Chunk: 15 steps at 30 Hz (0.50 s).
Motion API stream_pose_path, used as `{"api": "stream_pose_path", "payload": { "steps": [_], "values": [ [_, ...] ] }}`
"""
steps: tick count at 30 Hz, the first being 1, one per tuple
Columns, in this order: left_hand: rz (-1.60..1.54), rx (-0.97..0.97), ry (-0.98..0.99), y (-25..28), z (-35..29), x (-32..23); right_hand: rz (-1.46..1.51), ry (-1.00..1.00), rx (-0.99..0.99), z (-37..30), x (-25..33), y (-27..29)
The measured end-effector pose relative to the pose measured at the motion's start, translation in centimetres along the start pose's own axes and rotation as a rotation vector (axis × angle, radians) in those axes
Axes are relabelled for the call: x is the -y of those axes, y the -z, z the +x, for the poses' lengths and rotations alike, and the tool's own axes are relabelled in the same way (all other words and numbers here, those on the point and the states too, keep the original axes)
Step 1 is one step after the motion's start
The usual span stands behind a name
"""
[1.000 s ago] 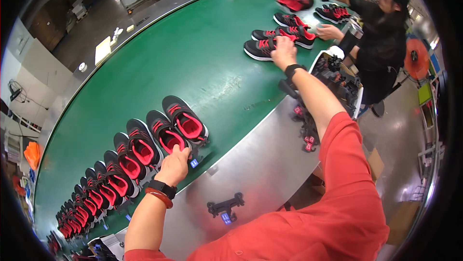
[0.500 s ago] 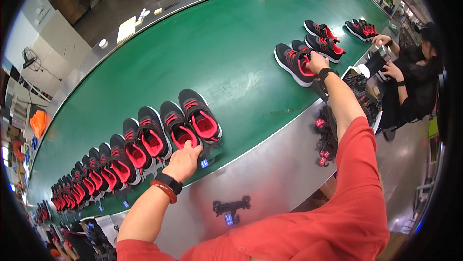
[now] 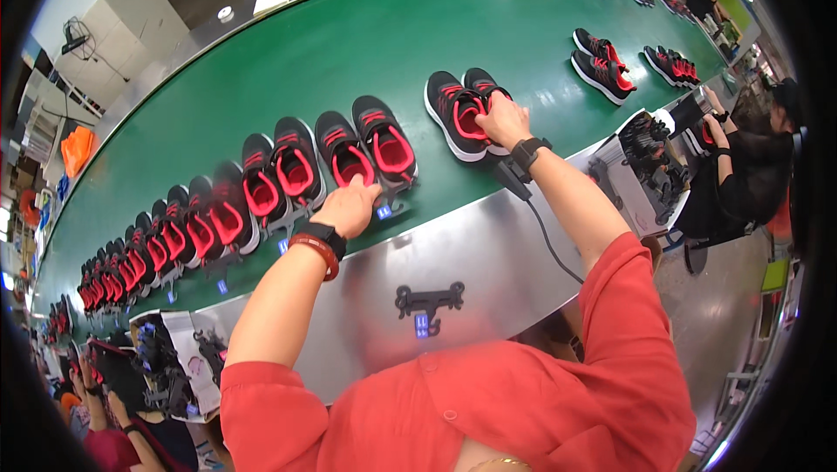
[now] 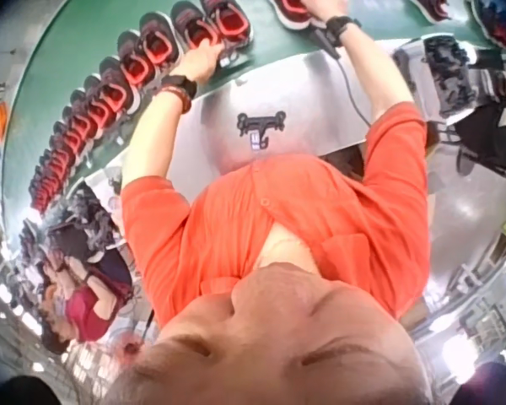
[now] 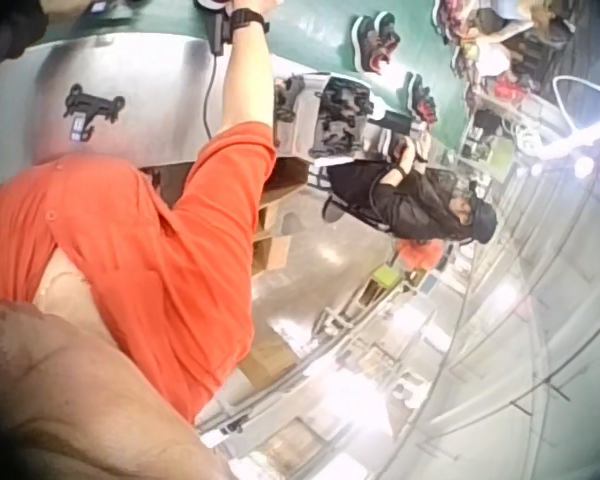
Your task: The worker attaches smaller black plastic structural tags or component pieces into slots on manufactured athletic sneakers traveling on a manufacturing conveyor line.
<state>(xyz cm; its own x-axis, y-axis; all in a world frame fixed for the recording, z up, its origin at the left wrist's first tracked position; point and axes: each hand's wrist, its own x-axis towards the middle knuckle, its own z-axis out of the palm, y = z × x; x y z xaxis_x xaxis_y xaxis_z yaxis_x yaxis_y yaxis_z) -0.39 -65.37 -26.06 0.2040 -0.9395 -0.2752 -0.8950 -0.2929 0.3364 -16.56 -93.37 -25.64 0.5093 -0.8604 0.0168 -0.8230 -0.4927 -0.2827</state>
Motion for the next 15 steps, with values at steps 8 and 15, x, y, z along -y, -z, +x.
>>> {"api": "stream_pose_path", "payload": {
  "steps": [8,15],
  "values": [
    [0.005,-0.109,-0.027,-1.2,-0.7,1.6,0.068,0.474,-0.29,-8.7,0.1,-0.3],
    [0.002,-0.086,-0.032,-0.6,-2.4,2.0,0.109,0.91,0.522,-21.6,1.6,0.2]
  ]
}}
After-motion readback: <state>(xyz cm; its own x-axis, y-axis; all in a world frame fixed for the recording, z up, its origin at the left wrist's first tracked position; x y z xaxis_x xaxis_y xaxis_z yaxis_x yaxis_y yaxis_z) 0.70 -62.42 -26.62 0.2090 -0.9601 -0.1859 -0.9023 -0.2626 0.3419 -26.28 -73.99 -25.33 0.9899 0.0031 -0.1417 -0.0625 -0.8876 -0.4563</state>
